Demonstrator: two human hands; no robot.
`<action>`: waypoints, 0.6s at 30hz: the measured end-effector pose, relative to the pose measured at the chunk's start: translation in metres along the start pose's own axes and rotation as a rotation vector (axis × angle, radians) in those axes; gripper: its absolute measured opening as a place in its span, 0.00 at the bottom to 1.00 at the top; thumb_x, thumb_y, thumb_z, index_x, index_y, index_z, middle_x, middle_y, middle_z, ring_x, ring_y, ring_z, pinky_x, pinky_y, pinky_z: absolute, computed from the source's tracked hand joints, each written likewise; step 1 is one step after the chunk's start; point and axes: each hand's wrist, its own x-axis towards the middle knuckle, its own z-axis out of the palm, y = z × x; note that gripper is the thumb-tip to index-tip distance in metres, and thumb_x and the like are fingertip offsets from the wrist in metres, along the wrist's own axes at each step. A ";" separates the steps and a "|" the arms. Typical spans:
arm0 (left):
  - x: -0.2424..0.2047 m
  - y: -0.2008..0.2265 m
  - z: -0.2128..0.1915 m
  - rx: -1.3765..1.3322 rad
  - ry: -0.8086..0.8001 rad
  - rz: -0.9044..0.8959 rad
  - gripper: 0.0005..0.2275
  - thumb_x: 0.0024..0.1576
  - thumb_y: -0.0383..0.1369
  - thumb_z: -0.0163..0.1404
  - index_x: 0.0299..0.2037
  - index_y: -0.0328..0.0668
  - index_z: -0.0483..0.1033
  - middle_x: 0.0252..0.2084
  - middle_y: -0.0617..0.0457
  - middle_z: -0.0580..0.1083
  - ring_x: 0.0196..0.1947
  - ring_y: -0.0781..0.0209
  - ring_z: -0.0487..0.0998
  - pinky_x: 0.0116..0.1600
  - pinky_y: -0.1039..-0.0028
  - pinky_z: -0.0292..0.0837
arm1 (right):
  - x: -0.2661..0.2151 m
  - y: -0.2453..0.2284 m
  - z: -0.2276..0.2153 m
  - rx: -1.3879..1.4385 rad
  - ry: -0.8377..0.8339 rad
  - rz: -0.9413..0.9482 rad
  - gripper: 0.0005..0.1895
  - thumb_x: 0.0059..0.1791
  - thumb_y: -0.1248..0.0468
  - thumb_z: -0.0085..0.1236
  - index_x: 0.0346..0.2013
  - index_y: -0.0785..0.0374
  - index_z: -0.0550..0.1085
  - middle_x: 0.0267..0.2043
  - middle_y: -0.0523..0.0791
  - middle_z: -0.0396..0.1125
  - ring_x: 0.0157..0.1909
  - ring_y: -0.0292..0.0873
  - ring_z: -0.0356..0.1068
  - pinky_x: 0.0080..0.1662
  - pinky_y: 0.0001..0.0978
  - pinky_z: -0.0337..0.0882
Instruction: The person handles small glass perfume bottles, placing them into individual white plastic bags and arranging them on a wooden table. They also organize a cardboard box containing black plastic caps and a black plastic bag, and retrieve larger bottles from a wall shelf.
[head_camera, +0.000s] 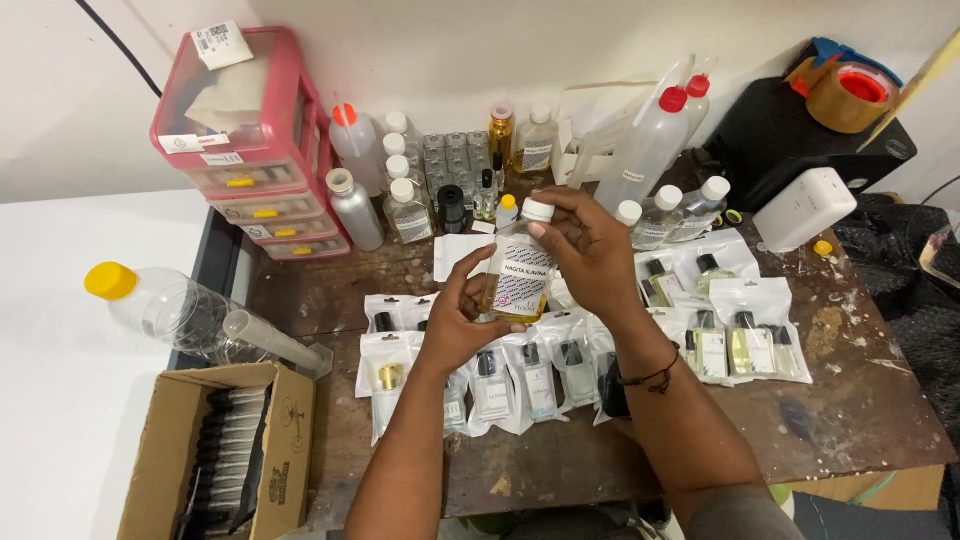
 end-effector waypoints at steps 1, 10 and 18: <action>0.001 0.000 0.000 0.001 0.001 0.002 0.46 0.41 0.18 0.70 0.73 0.42 0.58 0.49 0.39 0.79 0.45 0.59 0.80 0.48 0.72 0.79 | 0.001 0.004 0.000 0.001 -0.002 -0.002 0.15 0.52 0.75 0.60 0.54 0.72 0.74 0.56 0.56 0.70 0.53 0.48 0.74 0.52 0.39 0.77; 0.000 0.000 -0.003 -0.061 -0.019 0.011 0.46 0.40 0.17 0.69 0.70 0.40 0.57 0.47 0.37 0.79 0.46 0.56 0.80 0.50 0.68 0.81 | 0.003 0.014 0.004 0.060 -0.024 -0.020 0.15 0.52 0.74 0.59 0.54 0.74 0.74 0.55 0.56 0.69 0.53 0.48 0.73 0.51 0.38 0.77; 0.000 -0.001 -0.005 -0.021 -0.026 0.030 0.45 0.41 0.19 0.70 0.71 0.42 0.57 0.48 0.39 0.79 0.48 0.56 0.80 0.52 0.66 0.80 | 0.001 0.019 0.002 0.096 -0.020 -0.009 0.15 0.52 0.74 0.58 0.54 0.73 0.73 0.56 0.55 0.69 0.53 0.45 0.73 0.52 0.36 0.77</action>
